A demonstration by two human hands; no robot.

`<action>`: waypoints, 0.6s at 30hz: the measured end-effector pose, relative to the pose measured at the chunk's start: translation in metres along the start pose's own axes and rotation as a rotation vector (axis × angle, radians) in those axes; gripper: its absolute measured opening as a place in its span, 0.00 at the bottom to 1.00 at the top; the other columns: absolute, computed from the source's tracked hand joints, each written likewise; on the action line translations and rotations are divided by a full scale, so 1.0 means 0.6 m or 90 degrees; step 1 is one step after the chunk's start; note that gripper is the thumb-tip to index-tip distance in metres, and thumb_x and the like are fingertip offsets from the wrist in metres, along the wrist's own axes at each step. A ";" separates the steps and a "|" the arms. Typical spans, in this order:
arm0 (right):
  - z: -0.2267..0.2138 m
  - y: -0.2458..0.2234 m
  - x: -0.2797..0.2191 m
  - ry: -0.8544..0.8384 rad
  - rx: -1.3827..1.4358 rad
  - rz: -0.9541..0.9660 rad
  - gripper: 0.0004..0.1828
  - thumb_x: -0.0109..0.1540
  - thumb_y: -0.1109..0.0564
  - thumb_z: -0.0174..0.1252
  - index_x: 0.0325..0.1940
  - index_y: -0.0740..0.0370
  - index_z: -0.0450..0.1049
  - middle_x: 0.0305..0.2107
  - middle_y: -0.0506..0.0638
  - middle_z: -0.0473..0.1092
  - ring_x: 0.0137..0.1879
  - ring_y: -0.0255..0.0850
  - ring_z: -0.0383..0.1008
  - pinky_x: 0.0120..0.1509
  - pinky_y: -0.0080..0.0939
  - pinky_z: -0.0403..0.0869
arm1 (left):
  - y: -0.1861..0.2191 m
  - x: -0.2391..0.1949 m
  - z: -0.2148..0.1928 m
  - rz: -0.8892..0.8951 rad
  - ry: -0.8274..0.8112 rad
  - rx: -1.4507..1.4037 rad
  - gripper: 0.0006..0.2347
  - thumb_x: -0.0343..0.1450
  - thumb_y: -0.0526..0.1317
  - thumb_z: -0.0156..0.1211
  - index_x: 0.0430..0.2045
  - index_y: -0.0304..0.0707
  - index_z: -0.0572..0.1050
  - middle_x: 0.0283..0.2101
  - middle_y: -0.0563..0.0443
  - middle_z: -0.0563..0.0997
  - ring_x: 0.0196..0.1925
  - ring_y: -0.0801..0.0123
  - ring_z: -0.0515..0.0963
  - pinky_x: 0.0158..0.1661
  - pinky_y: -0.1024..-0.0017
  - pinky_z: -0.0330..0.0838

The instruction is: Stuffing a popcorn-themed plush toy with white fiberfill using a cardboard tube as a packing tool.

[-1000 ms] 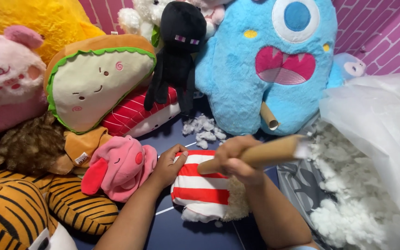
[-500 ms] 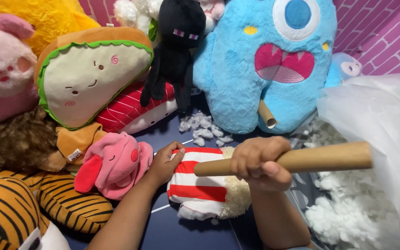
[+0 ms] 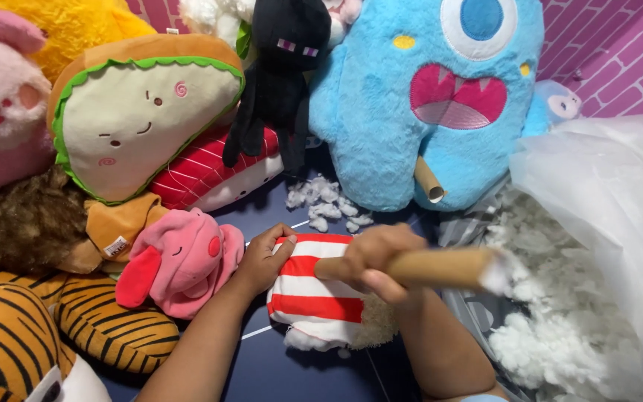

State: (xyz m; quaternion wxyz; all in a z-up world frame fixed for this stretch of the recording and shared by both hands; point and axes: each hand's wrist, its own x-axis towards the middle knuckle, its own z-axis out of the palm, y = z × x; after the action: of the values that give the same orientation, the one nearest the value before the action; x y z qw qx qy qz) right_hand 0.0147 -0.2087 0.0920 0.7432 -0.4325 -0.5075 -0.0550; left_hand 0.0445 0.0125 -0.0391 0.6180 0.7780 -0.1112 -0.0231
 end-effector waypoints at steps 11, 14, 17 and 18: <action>-0.032 -0.049 0.028 0.036 0.116 -0.044 0.13 0.60 0.63 0.48 0.22 0.55 0.57 0.05 0.46 0.53 0.08 0.38 0.54 0.12 0.40 0.64 | -0.013 0.001 0.002 0.005 -0.001 0.006 0.09 0.73 0.45 0.55 0.36 0.43 0.80 0.35 0.39 0.83 0.42 0.52 0.82 0.49 0.56 0.74; -0.024 0.071 -0.007 0.031 0.120 -0.015 0.13 0.61 0.66 0.50 0.22 0.57 0.60 0.06 0.48 0.56 0.09 0.37 0.55 0.11 0.39 0.61 | -0.005 0.002 0.002 0.005 -0.002 0.026 0.09 0.72 0.45 0.56 0.35 0.42 0.80 0.35 0.38 0.83 0.42 0.49 0.82 0.48 0.55 0.74; -0.012 0.114 -0.008 0.010 0.138 0.030 0.16 0.61 0.69 0.52 0.20 0.60 0.62 0.06 0.50 0.58 0.10 0.35 0.56 0.11 0.37 0.60 | -0.002 0.001 0.001 0.001 0.001 0.036 0.08 0.72 0.44 0.58 0.35 0.43 0.80 0.35 0.37 0.83 0.42 0.49 0.82 0.48 0.55 0.74; -0.009 0.108 -0.003 0.001 0.166 0.042 0.15 0.62 0.69 0.51 0.21 0.62 0.61 0.07 0.51 0.58 0.10 0.35 0.56 0.12 0.37 0.61 | -0.004 0.001 -0.001 -0.005 0.001 0.029 0.08 0.72 0.44 0.57 0.35 0.44 0.80 0.35 0.39 0.83 0.42 0.51 0.82 0.49 0.56 0.74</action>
State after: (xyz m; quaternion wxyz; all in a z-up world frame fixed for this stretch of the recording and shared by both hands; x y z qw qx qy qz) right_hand 0.0515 -0.1730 0.0516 0.7950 -0.3482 -0.4954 0.0355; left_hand 0.0456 0.0133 -0.0415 0.6000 0.7924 -0.1083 -0.0221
